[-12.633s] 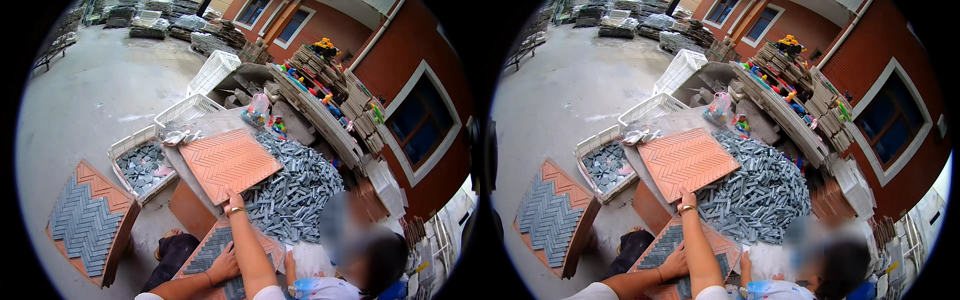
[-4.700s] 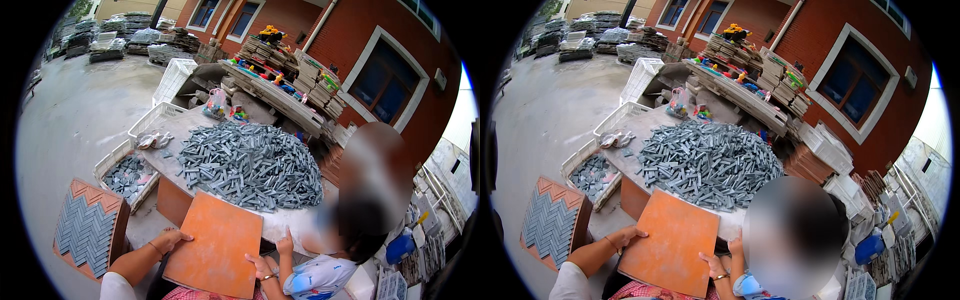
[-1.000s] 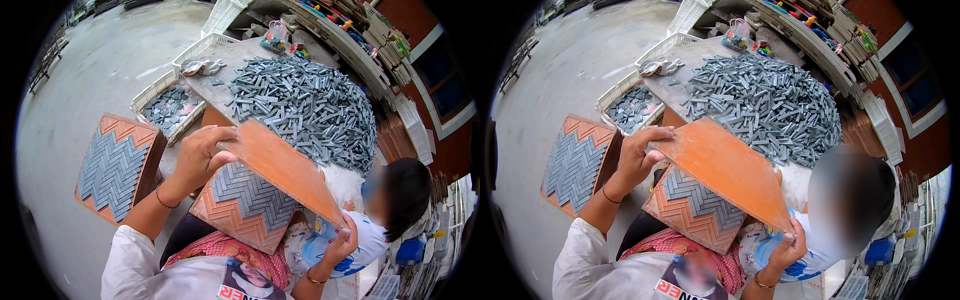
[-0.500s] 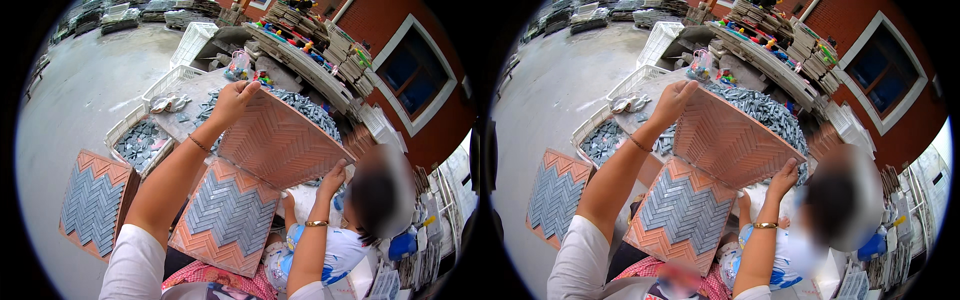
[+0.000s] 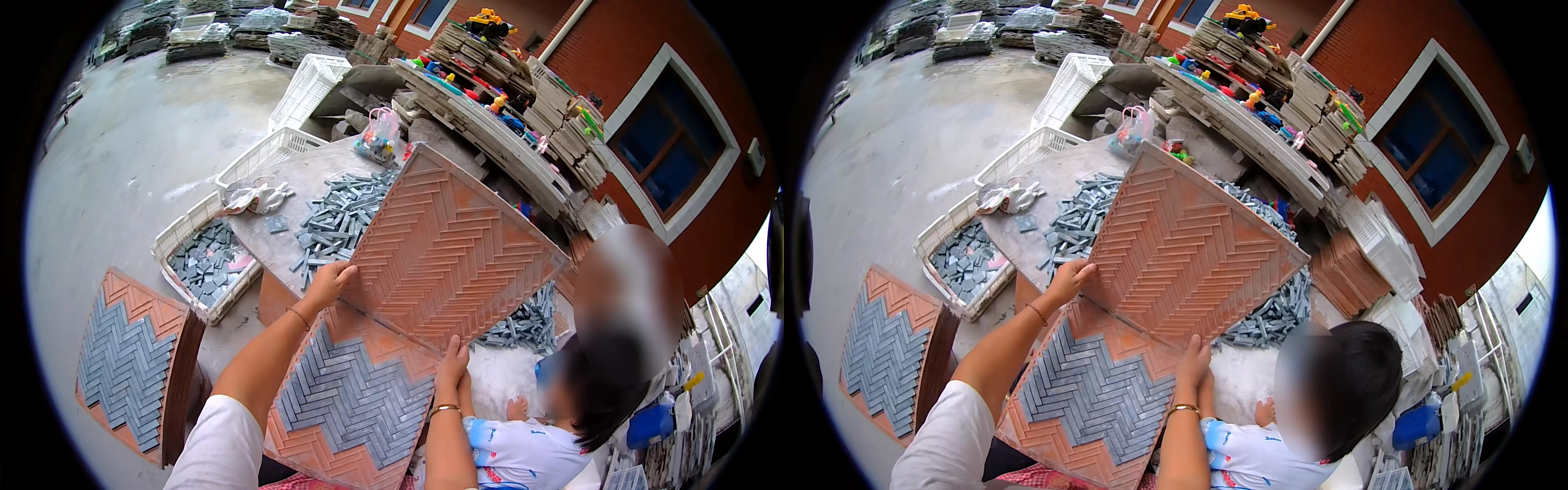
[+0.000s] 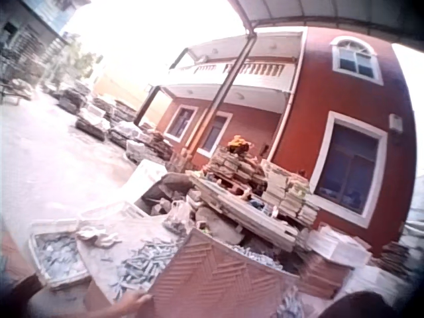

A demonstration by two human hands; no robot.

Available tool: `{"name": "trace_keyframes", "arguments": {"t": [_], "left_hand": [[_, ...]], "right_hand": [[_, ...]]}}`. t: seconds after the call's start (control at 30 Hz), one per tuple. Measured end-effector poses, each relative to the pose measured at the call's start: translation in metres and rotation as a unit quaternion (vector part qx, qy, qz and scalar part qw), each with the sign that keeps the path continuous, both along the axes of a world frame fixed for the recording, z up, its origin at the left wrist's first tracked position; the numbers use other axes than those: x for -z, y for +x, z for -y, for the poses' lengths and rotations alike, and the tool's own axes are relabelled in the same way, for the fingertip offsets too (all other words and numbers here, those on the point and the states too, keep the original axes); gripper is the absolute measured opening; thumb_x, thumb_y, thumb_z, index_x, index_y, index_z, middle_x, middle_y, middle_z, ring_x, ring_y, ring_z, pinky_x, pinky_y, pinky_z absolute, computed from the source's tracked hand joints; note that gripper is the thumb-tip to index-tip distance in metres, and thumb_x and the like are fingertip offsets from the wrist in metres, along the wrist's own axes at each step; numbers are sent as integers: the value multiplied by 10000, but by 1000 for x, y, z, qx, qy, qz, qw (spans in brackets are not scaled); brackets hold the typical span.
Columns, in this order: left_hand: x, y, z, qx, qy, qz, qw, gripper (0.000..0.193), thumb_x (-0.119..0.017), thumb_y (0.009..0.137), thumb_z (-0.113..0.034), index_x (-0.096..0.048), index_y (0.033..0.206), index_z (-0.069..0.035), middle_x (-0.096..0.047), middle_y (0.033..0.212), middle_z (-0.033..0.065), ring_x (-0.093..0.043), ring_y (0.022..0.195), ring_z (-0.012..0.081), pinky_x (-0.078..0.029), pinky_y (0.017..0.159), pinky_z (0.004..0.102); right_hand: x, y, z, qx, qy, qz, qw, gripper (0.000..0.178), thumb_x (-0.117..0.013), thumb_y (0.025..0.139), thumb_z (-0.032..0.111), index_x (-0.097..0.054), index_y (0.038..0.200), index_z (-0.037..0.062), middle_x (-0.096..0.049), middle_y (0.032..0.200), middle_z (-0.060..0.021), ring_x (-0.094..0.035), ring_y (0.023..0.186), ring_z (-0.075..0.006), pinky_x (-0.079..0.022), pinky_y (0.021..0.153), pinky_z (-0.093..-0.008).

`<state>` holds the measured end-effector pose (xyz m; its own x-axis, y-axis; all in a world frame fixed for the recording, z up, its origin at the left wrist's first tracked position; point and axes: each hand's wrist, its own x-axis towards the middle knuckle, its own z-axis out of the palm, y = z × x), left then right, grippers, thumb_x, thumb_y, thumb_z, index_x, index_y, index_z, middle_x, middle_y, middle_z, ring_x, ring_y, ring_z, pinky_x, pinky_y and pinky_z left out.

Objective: The person arranges small rectangular tiles by hand onto a patterned board to form a herringbone design. They repeatedly pick tiles from a pile, place them into the pattern, and adjust alignment. A child is present nearby but does not assist with the task.

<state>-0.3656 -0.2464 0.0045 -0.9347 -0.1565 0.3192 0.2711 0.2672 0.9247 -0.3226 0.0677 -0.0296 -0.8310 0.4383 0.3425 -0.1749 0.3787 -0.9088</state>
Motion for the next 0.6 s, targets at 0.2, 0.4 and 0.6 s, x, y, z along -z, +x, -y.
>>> {"name": "trace_keyframes", "arguments": {"t": [0.2,0.4,0.6], "left_hand": [[3,-32,-8,-31,-24,67,997,265,-558,893,-215,-581,793,30,-560,648,92,-518,619,172,-429,599,324],[-4,-58,-20,-41,-76,118,989,210,-597,790,-171,-615,847,31,-591,686,108,-547,648,191,-446,635,322],[6,-47,-20,-13,-86,0,996,550,-621,742,-102,-488,1262,19,-549,1186,190,-561,999,252,-437,870,321]], "right_hand": [[2,-22,5,40,-54,33,997,414,-576,915,313,-567,895,-100,-619,823,-134,-525,741,-181,-455,712,-326],[9,-53,-2,112,-52,30,992,465,-586,891,352,-611,835,-109,-640,736,-153,-577,637,-223,-467,628,-347],[-9,-76,-3,93,-150,106,979,408,-639,838,326,-632,861,-82,-638,738,-169,-602,652,-268,-476,649,-381]]}}
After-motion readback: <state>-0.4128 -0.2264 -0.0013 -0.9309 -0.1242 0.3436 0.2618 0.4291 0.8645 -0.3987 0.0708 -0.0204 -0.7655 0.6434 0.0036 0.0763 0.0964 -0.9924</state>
